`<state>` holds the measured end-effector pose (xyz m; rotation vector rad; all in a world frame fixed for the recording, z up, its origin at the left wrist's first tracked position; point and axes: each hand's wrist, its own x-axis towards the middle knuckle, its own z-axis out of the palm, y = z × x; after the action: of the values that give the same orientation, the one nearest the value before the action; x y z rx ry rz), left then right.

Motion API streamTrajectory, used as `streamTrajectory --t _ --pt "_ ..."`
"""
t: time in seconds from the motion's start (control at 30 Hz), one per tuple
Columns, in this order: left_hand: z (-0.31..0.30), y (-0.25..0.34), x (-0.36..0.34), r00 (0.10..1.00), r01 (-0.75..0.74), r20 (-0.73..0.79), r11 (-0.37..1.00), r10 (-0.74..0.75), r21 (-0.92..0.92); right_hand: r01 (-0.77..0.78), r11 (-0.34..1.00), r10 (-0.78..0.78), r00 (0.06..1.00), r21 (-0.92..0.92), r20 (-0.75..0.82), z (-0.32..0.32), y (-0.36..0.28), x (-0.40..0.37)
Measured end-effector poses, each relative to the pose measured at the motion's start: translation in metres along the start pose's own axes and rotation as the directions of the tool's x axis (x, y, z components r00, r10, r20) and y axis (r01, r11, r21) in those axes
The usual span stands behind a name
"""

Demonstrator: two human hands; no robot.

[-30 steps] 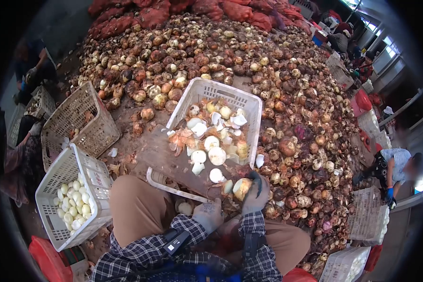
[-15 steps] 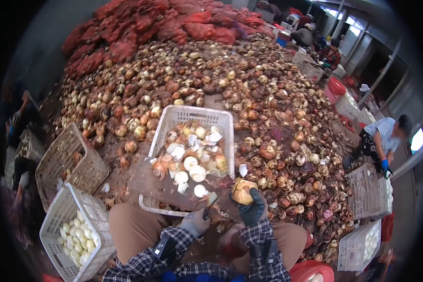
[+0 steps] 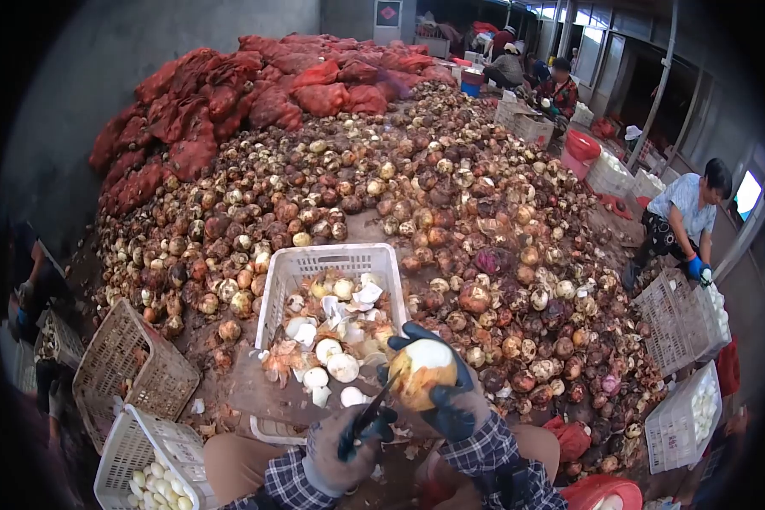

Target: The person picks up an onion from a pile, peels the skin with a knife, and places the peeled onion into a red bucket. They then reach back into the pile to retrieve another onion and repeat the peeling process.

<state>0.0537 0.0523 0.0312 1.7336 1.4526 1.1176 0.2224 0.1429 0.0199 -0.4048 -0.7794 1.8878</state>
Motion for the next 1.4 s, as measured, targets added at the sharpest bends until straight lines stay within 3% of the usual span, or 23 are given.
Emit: streamTrajectory --t 0.03,0.13,0.23,0.53,0.73,0.9,1.1,1.13,1.2,1.23,1.33,1.4 --pt "0.005 -0.003 -0.003 0.999 -0.027 -0.021 0.999 0.028 0.036 -0.036 0.996 0.036 0.999 -0.078 0.005 -0.004 0.001 0.000" --pt "0.004 -0.001 -0.002 0.998 -0.069 0.000 0.994 0.070 -0.088 -0.068 0.992 0.069 0.998 -0.107 0.007 -0.006 0.001 -0.001" --pt "0.004 -0.006 -0.004 1.000 -0.018 0.015 0.995 0.019 -0.102 -0.073 0.994 0.074 0.997 -0.083 0.009 -0.004 0.000 0.002" --pt "0.003 -0.013 -0.005 1.000 -0.031 0.006 0.996 0.031 0.079 -0.042 0.974 0.041 0.999 -0.223 -0.008 -0.003 0.003 -0.001" --pt "0.002 -0.014 -0.005 0.998 0.028 0.055 0.999 -0.030 0.037 -0.053 0.965 0.054 0.999 -0.255 -0.001 -0.005 0.005 -0.001" --pt "0.004 -0.017 -0.004 1.000 -0.002 -0.030 0.999 0.004 0.051 -0.074 0.966 0.068 0.997 -0.248 -0.033 -0.001 0.002 -0.001" --pt "0.008 -0.020 -0.003 0.994 -0.036 -0.096 0.996 0.044 0.087 -0.056 0.898 0.051 0.998 -0.437 -0.022 -0.004 -0.001 -0.001" --pt "0.009 -0.022 -0.004 0.991 -0.047 -0.122 0.995 0.057 0.090 -0.048 0.905 0.038 0.999 -0.423 -0.032 -0.004 0.000 -0.002" --pt "0.007 -0.019 -0.006 1.000 0.007 -0.017 0.994 -0.005 0.111 -0.029 0.918 0.009 0.999 -0.394 -0.051 -0.006 0.002 -0.002" --pt "0.005 -0.017 -0.006 0.999 0.032 0.035 0.992 -0.037 0.124 -0.019 0.947 0.002 0.999 -0.321 -0.054 -0.006 0.003 -0.001" --pt "0.018 -0.026 -0.008 1.000 -0.014 -0.019 1.000 0.014 0.026 0.019 0.993 -0.028 0.997 -0.113 -0.074 -0.006 0.005 -0.001" --pt "0.018 -0.027 -0.011 0.998 0.016 0.057 1.000 -0.017 0.025 0.055 0.999 -0.054 0.995 0.000 -0.090 -0.005 0.006 0.000"
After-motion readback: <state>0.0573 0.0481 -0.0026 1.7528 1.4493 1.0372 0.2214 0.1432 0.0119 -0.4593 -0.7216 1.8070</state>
